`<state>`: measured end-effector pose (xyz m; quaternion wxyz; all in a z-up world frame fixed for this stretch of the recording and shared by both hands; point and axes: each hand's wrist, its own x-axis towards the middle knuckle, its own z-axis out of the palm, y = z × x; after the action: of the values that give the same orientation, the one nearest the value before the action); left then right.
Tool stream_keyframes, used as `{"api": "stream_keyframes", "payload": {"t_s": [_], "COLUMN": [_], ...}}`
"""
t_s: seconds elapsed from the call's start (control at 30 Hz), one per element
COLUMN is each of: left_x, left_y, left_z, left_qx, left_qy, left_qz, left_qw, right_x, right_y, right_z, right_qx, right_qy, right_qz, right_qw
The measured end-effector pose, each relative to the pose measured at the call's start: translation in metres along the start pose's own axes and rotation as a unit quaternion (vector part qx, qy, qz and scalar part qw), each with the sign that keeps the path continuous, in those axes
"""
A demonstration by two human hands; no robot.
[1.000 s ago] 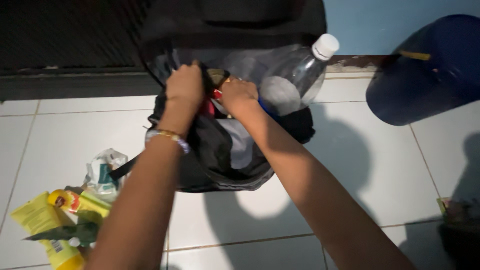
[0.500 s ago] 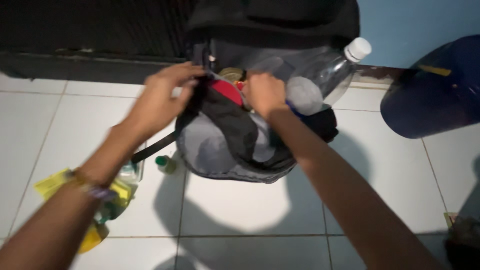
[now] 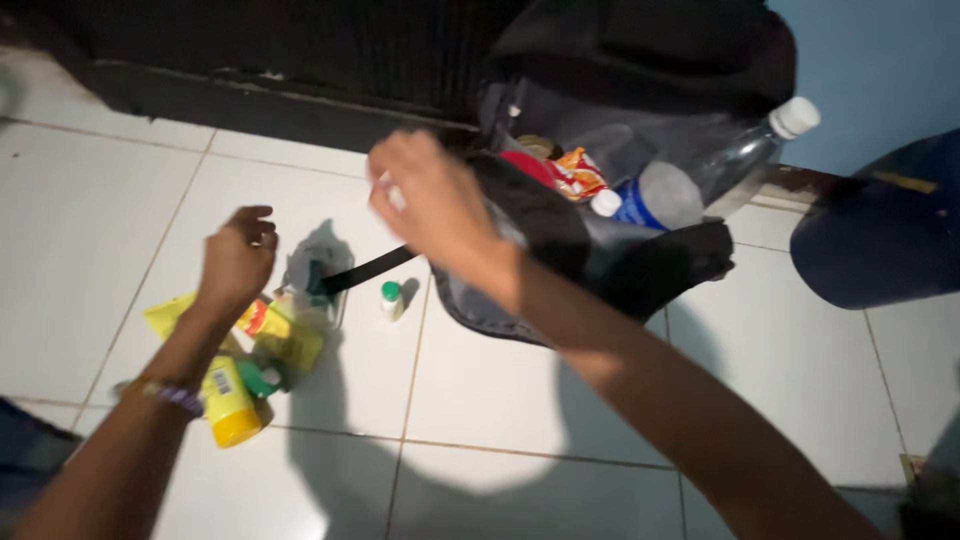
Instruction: The person kneels on the floor and packs a black backpack with items including a water bottle, snack packets, bottles and tubes of toiletries, and tissues, placing items one at a time into the compartments and zipping them. They then reopen the backpack and take some items back out onto the floor.
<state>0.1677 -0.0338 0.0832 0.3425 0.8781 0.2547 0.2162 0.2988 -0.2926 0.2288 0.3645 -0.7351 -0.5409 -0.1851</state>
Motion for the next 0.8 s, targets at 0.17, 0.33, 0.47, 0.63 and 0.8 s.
{"api": "stream_keyframes", "payload": {"t_s": [0.17,0.33,0.47,0.63,0.8], "left_x": [0.019,0.024,0.014,-0.006,-0.015], "left_y": [-0.102,-0.135,-0.128,-0.096,-0.067], "left_z": [0.048,0.081,0.084,0.077,0.068], "left_qx": [0.072,0.155,0.159,0.216,0.277], "left_qy": [-0.071,-0.162,-0.197,-0.189,-0.279], "left_qz": [-0.098,-0.142,-0.19,-0.165,-0.136], "left_qw": [0.99,0.964,0.948,0.944,0.909], "right_x": [-0.03,-0.07,-0.106,-0.139,-0.156], "right_y": [-0.033,-0.037,-0.032,-0.018,-0.008], "right_z": [0.08,0.153,0.2,0.245,0.275], "right_qx": [0.045,0.09,0.129,0.134,0.151], "right_qy": [-0.183,-0.274,-0.304,-0.277,-0.221], "right_qz": [0.095,0.196,0.283,0.257,0.298], "right_qw": [0.977,0.937,0.9,0.916,0.916]}}
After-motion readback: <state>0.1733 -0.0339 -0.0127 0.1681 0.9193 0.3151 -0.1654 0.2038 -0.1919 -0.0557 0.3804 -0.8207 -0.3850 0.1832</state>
